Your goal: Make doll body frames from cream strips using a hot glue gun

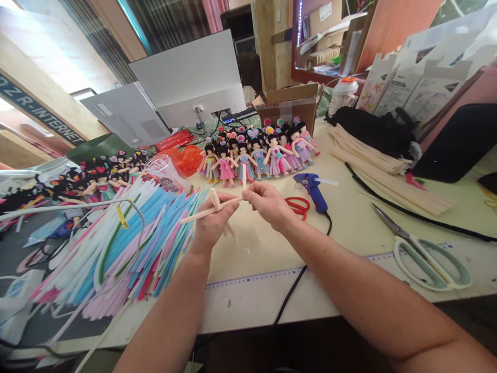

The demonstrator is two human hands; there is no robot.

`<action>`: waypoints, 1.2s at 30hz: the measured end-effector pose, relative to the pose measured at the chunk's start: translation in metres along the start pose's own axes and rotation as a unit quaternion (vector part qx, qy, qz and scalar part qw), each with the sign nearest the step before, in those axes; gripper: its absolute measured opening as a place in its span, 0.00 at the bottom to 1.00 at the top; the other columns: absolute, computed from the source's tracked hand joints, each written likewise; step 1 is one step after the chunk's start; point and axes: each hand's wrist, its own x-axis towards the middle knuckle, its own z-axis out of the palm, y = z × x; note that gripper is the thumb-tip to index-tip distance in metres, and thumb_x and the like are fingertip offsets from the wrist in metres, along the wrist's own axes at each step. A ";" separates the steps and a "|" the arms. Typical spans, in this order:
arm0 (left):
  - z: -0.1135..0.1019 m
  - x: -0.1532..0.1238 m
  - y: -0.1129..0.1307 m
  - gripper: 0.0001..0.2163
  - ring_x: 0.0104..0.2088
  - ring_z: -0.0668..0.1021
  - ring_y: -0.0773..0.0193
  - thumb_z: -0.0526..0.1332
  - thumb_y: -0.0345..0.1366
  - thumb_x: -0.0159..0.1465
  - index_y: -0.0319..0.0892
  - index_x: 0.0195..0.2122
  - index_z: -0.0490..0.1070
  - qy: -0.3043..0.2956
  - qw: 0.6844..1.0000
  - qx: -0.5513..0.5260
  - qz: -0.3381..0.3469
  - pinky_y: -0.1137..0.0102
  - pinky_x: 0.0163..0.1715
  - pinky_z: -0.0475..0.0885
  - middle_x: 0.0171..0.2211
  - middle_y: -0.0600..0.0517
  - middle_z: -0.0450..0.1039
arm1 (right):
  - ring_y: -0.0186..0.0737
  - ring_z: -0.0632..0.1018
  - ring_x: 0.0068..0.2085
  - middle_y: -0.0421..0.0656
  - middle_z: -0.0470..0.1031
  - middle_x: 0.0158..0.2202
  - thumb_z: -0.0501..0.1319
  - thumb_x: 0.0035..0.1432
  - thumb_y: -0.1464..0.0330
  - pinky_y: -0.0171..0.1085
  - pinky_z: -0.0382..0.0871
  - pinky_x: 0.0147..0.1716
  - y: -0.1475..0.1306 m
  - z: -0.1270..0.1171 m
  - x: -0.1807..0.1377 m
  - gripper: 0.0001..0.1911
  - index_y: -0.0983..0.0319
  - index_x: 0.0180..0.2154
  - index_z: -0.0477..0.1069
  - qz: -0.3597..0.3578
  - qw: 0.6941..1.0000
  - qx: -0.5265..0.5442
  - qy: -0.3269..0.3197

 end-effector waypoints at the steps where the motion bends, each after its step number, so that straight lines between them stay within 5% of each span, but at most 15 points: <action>1: 0.000 0.000 0.000 0.08 0.30 0.71 0.63 0.67 0.42 0.54 0.44 0.30 0.76 -0.005 1.000 -0.011 -0.011 0.67 0.33 0.65 0.28 0.52 0.73 | 0.30 0.63 0.22 0.35 0.62 0.19 0.62 0.49 0.59 0.34 0.54 0.23 0.000 0.000 0.000 0.14 0.61 0.22 0.64 -0.003 1.000 -0.003 0.004; 7: -0.002 0.002 -0.010 0.24 0.31 0.72 0.62 0.58 0.62 0.54 0.43 0.31 0.73 -0.008 0.996 -0.085 -0.031 0.66 0.35 0.66 0.29 0.49 0.74 | 0.30 0.63 0.23 0.35 0.62 0.19 0.61 0.52 0.58 0.34 0.55 0.23 -0.001 -0.002 0.002 0.14 0.60 0.23 0.64 -0.023 0.999 -0.021 0.018; 11: -0.001 0.002 -0.017 0.30 0.31 0.72 0.62 0.44 0.63 0.61 0.43 0.30 0.73 0.004 0.988 -0.120 -0.101 0.66 0.37 0.66 0.29 0.48 0.76 | 0.30 0.60 0.23 0.35 0.60 0.20 0.61 0.52 0.59 0.35 0.53 0.22 -0.001 -0.003 0.002 0.13 0.60 0.24 0.64 -0.047 0.997 -0.050 0.021; 21: -0.002 0.007 -0.018 0.22 0.25 0.66 0.69 0.59 0.59 0.56 0.41 0.26 0.71 0.048 0.978 -0.143 -0.146 0.72 0.27 0.62 0.22 0.55 0.64 | 0.30 0.58 0.22 0.35 0.58 0.20 0.60 0.54 0.65 0.35 0.50 0.21 -0.002 -0.004 0.002 0.11 0.61 0.24 0.63 -0.064 0.995 -0.065 0.045; 28: -0.001 0.008 -0.016 0.26 0.16 0.56 0.72 0.58 0.62 0.55 0.40 0.22 0.71 0.064 0.976 -0.137 -0.160 0.71 0.17 0.51 0.13 0.59 0.52 | 0.30 0.58 0.23 0.35 0.58 0.20 0.60 0.54 0.65 0.35 0.50 0.22 0.000 -0.004 0.002 0.10 0.61 0.24 0.63 -0.078 0.993 -0.068 0.055; 36: 0.000 0.008 -0.012 0.26 0.18 0.69 0.69 0.59 0.60 0.55 0.38 0.28 0.76 0.033 0.964 -0.181 -0.193 0.71 0.23 0.65 0.16 0.54 0.67 | 0.29 0.58 0.23 0.34 0.58 0.20 0.61 0.53 0.59 0.34 0.51 0.22 0.002 -0.007 0.005 0.14 0.60 0.24 0.63 -0.101 0.991 -0.060 0.064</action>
